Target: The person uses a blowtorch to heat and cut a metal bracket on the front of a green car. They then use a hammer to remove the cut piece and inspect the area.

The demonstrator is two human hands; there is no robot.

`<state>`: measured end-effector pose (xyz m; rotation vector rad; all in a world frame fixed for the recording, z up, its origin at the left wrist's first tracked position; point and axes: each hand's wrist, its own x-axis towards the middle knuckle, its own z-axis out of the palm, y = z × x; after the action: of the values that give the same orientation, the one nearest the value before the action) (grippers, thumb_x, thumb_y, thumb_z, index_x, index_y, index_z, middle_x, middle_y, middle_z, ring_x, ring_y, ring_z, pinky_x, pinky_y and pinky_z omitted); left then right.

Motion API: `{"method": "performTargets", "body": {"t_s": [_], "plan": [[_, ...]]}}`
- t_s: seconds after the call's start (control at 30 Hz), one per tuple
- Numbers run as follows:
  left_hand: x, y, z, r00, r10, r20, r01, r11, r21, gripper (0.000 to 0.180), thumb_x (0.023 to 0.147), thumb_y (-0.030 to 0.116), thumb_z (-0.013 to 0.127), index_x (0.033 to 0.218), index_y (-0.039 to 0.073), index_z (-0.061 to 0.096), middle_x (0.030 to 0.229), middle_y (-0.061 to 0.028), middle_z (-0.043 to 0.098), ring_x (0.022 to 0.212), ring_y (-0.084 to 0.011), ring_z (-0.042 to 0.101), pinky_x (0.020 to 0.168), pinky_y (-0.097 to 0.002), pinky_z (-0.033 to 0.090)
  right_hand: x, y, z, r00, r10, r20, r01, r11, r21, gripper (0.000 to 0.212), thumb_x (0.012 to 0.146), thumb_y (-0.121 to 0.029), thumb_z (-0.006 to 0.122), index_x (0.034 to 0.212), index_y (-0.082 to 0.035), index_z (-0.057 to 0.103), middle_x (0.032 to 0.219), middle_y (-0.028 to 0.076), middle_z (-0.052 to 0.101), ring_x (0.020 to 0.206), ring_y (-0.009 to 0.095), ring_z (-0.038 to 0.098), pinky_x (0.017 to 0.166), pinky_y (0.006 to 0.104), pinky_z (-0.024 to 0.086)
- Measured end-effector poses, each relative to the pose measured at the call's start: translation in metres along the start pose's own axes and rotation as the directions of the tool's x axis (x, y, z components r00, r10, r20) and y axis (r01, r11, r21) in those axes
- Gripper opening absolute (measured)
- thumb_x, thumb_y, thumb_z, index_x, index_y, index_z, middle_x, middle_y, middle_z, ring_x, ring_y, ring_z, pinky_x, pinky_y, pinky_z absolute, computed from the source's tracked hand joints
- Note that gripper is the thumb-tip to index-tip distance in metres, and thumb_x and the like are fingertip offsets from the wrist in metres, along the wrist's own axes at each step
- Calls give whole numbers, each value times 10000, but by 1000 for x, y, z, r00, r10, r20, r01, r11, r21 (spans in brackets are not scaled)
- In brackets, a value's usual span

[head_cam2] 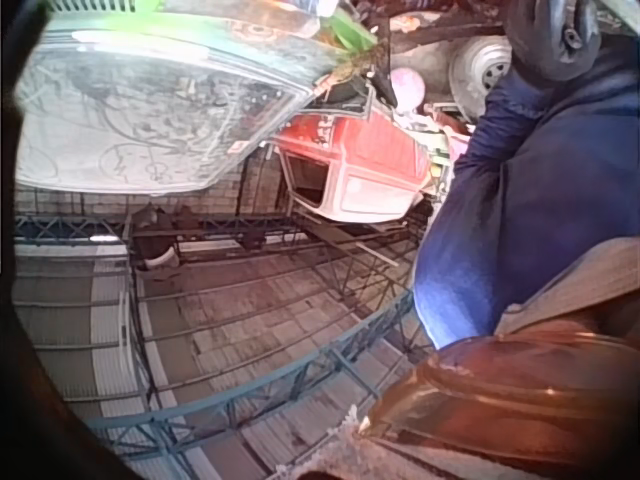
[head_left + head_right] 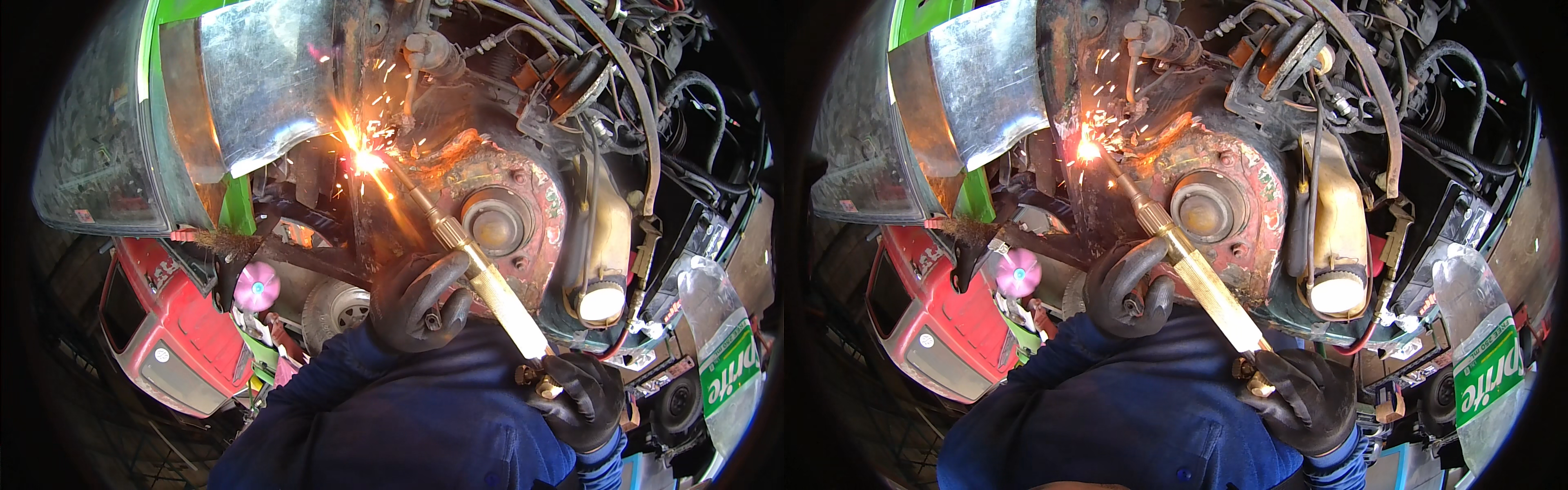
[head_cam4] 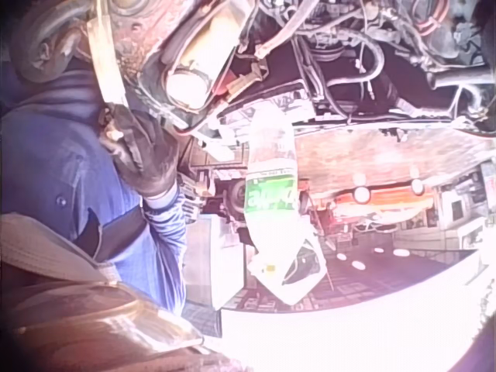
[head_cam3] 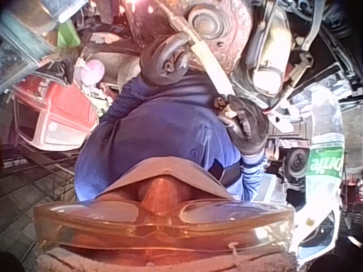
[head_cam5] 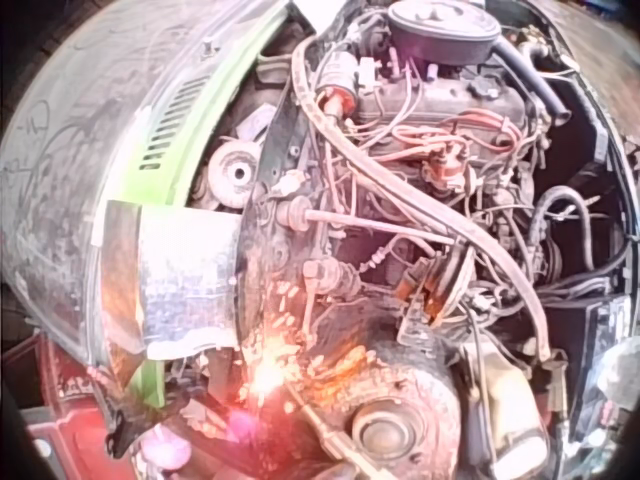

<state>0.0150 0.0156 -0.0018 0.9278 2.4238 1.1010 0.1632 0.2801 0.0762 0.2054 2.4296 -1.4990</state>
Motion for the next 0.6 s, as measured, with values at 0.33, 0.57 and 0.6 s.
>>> {"method": "performTargets", "body": {"t_s": [0.33, 0.57, 0.6], "plan": [[-1, -2, 1, 1000, 16, -19, -16, 1000, 13, 493, 939, 152, 770, 1381, -33, 657, 1182, -225, 750, 981, -395, 781, 845, -455, 652, 1, -1, -2, 1000, -7, 12, 7, 1000, -31, 732, 777, -318, 967, 1408, -96, 669, 1022, 124, 801, 863, 291, 803, 682, 398, 630], [0, -2, 1, 1000, 9, -8, -9, 1000, 9, 489, 940, 144, 766, 1382, -36, 657, 1172, -223, 753, 967, -393, 779, 833, -453, 649, 0, 1, 0, 1000, -25, 2, 25, 999, -32, 770, 775, -319, 970, 1444, -105, 653, 1039, 113, 802, 868, 281, 798, 671, 395, 625], [0, -2, 1, 1000, 12, -7, -12, 1000, 5, 490, 940, 143, 765, 1383, -36, 657, 1171, -223, 753, 963, -391, 779, 830, -451, 649, -1, 1, 0, 1000, -22, 6, 22, 999, -28, 779, 773, -318, 971, 1451, -107, 649, 1041, 112, 802, 871, 281, 797, 670, 394, 624]]}}
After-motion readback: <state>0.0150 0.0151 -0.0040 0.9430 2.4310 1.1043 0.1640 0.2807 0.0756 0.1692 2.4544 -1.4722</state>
